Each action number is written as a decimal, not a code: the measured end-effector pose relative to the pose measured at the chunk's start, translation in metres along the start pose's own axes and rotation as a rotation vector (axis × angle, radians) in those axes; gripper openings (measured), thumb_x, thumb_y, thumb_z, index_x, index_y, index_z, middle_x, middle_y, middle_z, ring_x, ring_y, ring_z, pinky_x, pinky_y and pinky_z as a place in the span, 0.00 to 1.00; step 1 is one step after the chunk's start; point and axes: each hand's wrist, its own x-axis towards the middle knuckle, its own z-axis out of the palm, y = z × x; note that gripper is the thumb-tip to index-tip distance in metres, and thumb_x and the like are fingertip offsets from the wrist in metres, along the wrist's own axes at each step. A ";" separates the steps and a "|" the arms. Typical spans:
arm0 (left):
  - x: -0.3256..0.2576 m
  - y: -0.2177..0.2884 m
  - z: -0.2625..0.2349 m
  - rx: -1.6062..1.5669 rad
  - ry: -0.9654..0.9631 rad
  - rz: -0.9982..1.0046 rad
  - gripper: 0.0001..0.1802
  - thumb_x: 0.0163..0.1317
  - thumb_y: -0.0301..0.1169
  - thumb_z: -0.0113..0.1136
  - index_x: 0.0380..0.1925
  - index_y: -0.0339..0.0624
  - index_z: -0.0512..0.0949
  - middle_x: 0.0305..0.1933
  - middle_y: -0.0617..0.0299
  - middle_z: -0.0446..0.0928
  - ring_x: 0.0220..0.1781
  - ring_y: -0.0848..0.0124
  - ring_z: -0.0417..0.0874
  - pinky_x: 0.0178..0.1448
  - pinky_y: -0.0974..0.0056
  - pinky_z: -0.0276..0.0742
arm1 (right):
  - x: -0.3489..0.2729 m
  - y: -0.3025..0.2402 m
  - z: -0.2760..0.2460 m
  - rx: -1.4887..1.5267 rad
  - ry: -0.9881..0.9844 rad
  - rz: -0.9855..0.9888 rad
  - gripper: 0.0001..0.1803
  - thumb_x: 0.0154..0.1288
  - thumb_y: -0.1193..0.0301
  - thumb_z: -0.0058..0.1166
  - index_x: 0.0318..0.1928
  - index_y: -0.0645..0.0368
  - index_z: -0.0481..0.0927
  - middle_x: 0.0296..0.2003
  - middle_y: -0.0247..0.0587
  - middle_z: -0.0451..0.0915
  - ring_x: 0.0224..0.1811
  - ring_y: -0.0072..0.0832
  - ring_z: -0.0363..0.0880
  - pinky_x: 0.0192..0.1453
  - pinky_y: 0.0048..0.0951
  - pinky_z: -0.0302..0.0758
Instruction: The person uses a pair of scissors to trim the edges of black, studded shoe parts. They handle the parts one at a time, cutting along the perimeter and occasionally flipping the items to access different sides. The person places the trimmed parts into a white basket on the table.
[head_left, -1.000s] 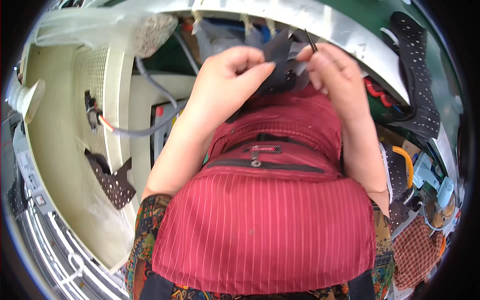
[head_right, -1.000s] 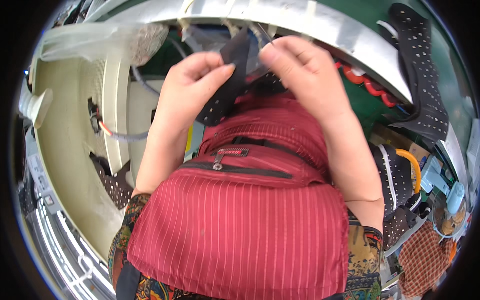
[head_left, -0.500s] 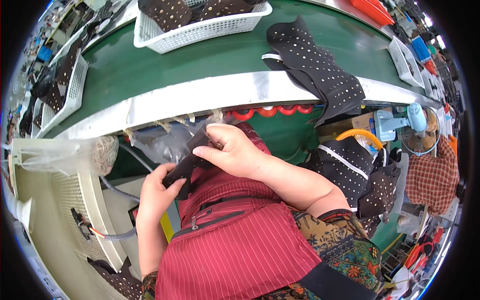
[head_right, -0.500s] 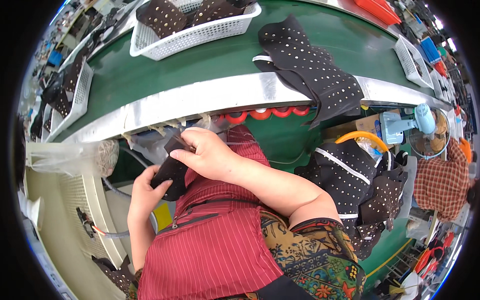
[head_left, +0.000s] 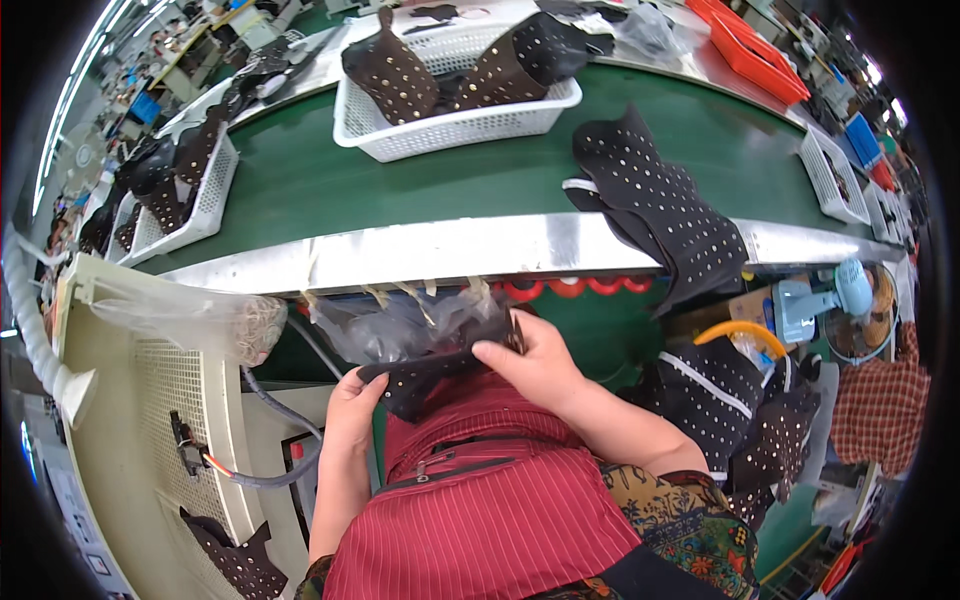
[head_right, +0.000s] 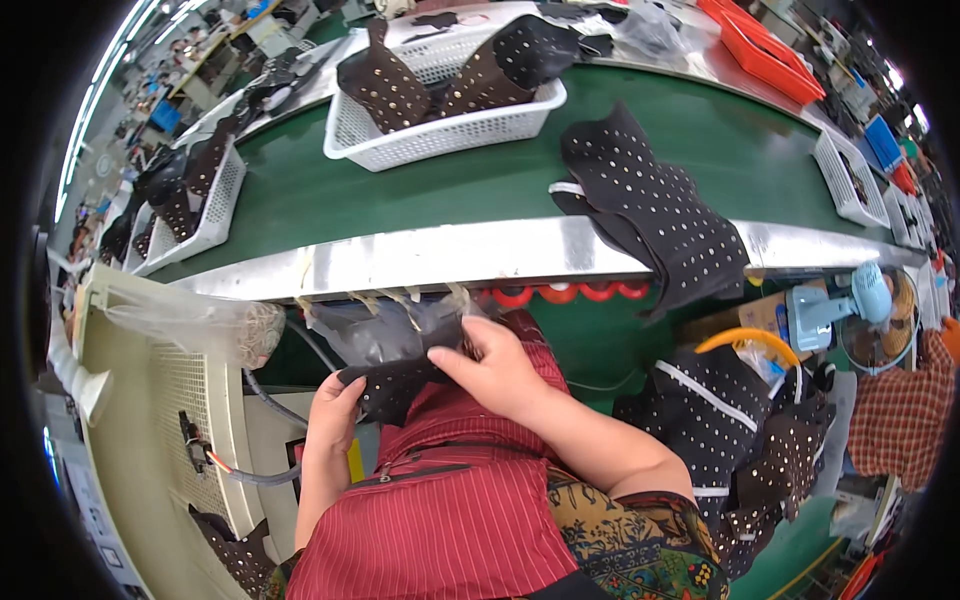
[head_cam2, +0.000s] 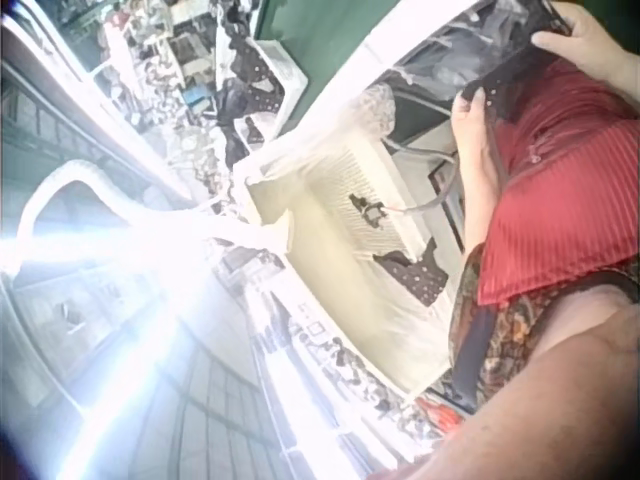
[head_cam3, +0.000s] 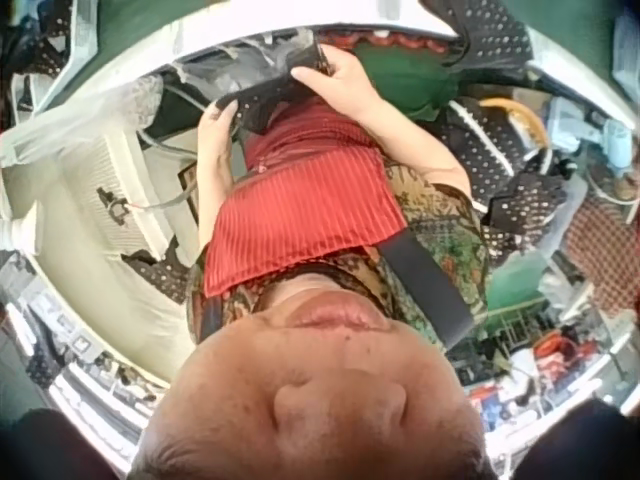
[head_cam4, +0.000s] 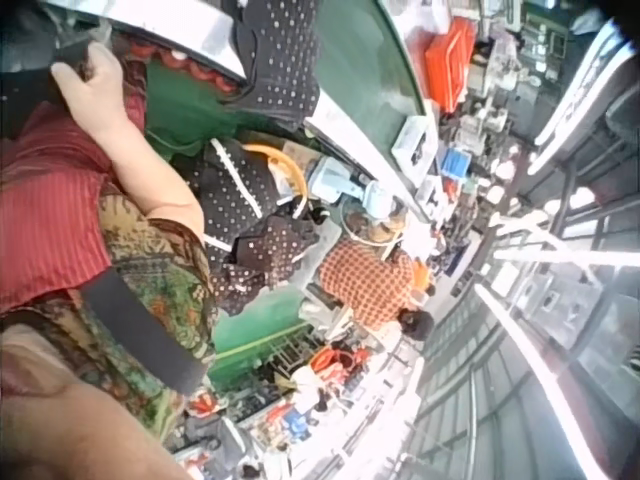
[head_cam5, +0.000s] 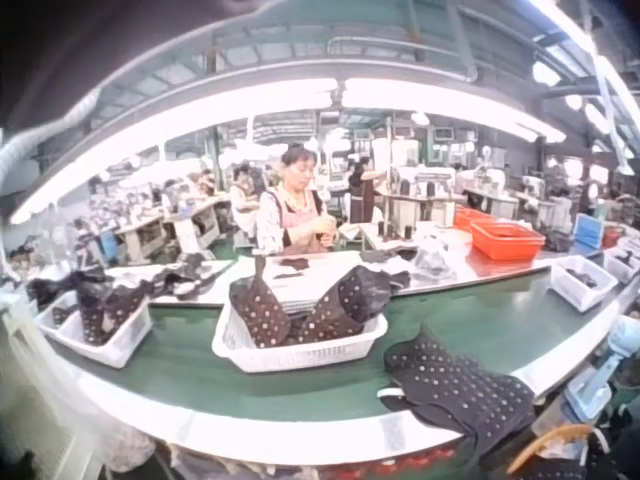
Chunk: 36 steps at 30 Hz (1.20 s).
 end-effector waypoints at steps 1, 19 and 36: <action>0.004 -0.001 0.001 -0.001 0.016 0.012 0.05 0.60 0.23 0.57 0.36 0.38 0.76 0.35 0.64 0.80 0.36 0.76 0.78 0.45 0.70 0.72 | -0.003 0.001 0.001 -0.064 -0.035 -0.009 0.10 0.60 0.72 0.58 0.39 0.64 0.76 0.30 0.30 0.72 0.30 0.15 0.66 0.33 0.22 0.67; -0.002 0.179 0.212 1.119 -0.126 1.428 0.12 0.47 0.14 0.56 0.33 0.36 0.74 0.35 0.52 0.75 0.37 0.55 0.78 0.42 0.59 0.74 | -0.043 -0.006 -0.064 0.297 0.149 -0.155 0.06 0.57 0.81 0.55 0.36 0.62 0.77 0.29 0.34 0.71 0.27 0.18 0.69 0.30 0.20 0.66; 0.128 0.006 0.328 1.428 -0.760 1.136 0.30 0.55 0.41 0.61 0.59 0.51 0.68 0.67 0.52 0.60 0.69 0.55 0.60 0.67 0.44 0.56 | -0.071 0.062 -0.165 1.171 0.831 0.149 0.15 0.69 0.57 0.47 0.45 0.55 0.74 0.23 0.26 0.62 0.18 0.15 0.56 0.19 0.16 0.54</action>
